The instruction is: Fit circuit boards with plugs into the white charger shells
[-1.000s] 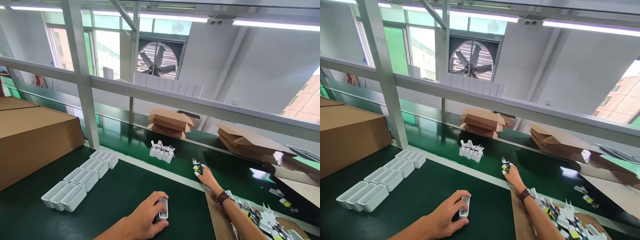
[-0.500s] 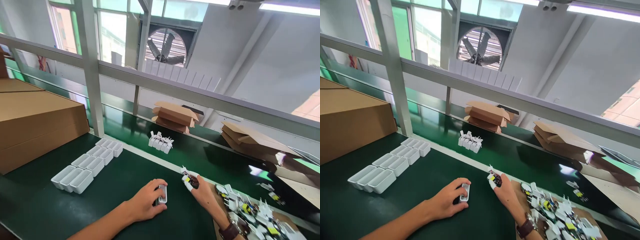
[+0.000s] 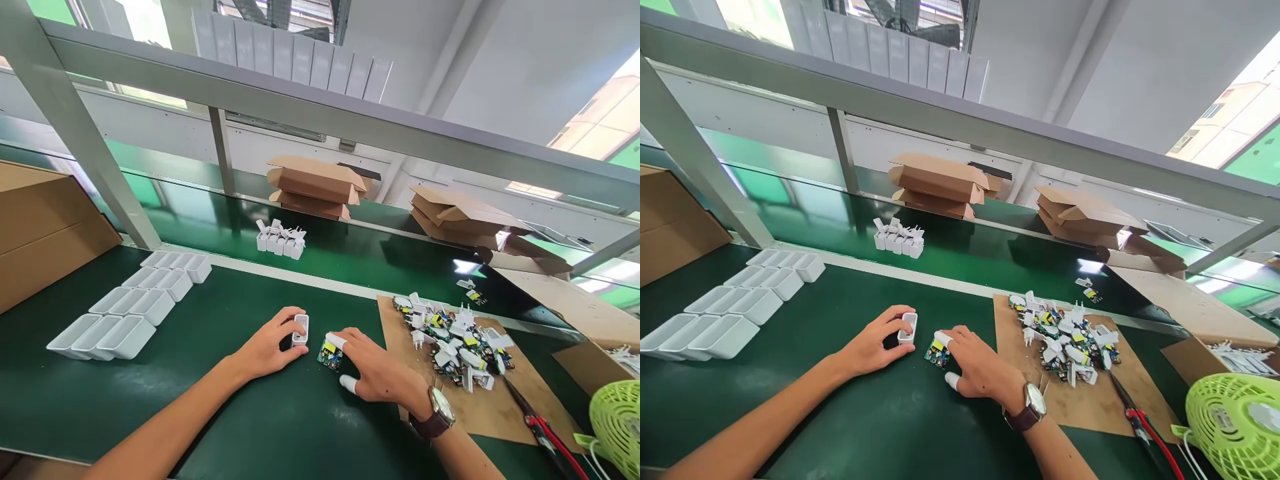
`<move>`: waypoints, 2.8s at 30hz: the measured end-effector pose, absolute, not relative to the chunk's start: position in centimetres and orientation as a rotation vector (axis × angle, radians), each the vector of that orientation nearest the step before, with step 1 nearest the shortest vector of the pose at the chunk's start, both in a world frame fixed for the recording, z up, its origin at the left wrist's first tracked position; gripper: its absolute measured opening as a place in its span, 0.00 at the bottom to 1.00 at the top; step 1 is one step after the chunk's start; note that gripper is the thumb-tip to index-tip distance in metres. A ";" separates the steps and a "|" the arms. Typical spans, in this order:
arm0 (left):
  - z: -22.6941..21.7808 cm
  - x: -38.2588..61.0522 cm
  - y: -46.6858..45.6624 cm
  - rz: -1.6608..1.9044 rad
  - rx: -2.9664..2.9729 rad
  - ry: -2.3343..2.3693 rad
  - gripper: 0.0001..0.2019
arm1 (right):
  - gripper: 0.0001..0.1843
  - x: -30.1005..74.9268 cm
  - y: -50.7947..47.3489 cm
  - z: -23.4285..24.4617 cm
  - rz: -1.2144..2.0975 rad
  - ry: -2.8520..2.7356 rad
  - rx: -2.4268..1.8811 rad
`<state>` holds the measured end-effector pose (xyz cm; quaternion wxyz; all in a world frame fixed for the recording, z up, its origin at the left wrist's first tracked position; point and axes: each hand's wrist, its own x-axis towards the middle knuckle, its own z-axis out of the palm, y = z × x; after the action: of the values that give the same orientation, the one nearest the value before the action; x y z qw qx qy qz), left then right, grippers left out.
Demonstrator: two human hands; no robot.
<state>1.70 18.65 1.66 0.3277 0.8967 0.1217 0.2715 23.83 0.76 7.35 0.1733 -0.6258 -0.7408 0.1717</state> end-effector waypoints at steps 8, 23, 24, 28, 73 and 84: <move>2.1 1.2 18.8 0.623 2.277 0.423 0.27 | 0.34 23.0 -0.1 5.2 0.301 -1.987 -1.760; 1.4 1.2 18.0 0.852 2.464 0.350 0.29 | 0.32 19.9 0.5 5.4 -0.305 -1.731 -1.446; 1.4 1.3 17.8 0.887 2.492 0.304 0.30 | 0.32 19.6 0.4 5.3 -0.357 -1.746 -1.454; 1.6 1.4 17.3 0.905 2.574 0.185 0.32 | 0.31 19.1 0.2 5.1 -0.480 -1.813 -1.462; 2.4 1.5 16.7 0.516 2.461 0.095 0.41 | 0.24 19.9 0.5 4.7 -0.035 -1.725 -1.418; 1.8 1.7 17.7 0.643 2.050 0.262 0.31 | 0.23 21.6 2.8 3.7 0.016 -2.007 -1.543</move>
<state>1.70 17.71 1.84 0.4692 0.8364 0.1069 0.2625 21.64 2.76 3.71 0.3004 -0.5815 -0.7561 0.0060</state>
